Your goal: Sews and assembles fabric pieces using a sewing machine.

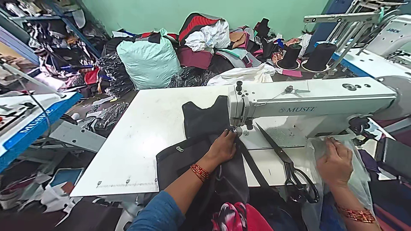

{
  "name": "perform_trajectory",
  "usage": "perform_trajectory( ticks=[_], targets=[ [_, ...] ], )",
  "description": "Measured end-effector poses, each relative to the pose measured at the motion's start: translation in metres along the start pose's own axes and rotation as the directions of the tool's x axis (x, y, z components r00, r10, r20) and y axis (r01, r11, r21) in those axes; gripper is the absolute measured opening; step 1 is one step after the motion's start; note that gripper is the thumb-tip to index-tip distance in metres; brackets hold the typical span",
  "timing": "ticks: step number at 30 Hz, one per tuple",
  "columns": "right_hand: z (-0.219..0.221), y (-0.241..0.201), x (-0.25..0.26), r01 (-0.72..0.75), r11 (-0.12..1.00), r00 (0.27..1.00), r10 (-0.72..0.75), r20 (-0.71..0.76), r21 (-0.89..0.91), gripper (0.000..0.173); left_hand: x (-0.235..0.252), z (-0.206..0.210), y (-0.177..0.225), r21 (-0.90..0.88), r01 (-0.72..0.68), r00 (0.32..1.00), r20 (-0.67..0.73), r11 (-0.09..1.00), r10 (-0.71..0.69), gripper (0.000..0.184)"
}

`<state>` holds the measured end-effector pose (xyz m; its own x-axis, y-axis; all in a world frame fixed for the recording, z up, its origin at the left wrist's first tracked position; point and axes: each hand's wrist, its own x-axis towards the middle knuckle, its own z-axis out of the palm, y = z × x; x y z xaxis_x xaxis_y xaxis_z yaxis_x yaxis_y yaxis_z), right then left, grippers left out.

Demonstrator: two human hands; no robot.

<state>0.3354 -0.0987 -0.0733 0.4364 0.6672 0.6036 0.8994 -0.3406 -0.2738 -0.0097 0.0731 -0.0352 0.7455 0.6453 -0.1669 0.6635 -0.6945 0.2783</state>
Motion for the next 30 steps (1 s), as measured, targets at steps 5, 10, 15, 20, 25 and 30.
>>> perform_trajectory(
  ticks=[5, 10, 15, 20, 25, 30],
  targets=[
    [0.001, 0.000, -0.001, 0.002, 1.000, 1.000, -0.002, -0.003, 0.001, 0.044, -0.001, 0.002, -0.001, -0.009, 0.004, 1.000, -0.025, 1.000, -0.005, 0.053],
    [0.000, 0.002, -0.001, 0.016, 1.000, 1.000, -0.016, 0.008, 0.027, 0.044, 0.000, 0.001, -0.002, -0.011, 0.000, 1.000, -0.023, 1.000, 0.000, 0.053],
    [-0.010, -0.001, -0.002, 0.002, 0.991, 0.999, -0.008, 0.042, 0.136, 0.042, 0.000, 0.001, -0.005, -0.011, -0.014, 1.000, -0.022, 1.000, 0.014, 0.052],
    [-0.051, -0.048, -0.020, -0.007, 0.897, 0.992, -0.050, 0.117, 0.442, 0.031, 0.001, 0.000, -0.004, -0.019, -0.018, 0.999, -0.038, 1.000, 0.017, 0.052],
    [-0.087, -0.117, -0.073, -0.460, 0.614, 0.479, -0.437, 0.761, 0.642, 0.036, 0.000, 0.003, -0.006, -0.024, -0.008, 0.999, -0.036, 1.000, 0.007, 0.051],
    [-0.047, -0.145, -0.109, -0.651, 0.588, 0.181, -0.493, 0.851, 0.479, 0.054, -0.010, -0.017, 0.019, 0.035, 0.155, 0.963, 0.215, 0.987, -0.159, 0.060]
  ],
)
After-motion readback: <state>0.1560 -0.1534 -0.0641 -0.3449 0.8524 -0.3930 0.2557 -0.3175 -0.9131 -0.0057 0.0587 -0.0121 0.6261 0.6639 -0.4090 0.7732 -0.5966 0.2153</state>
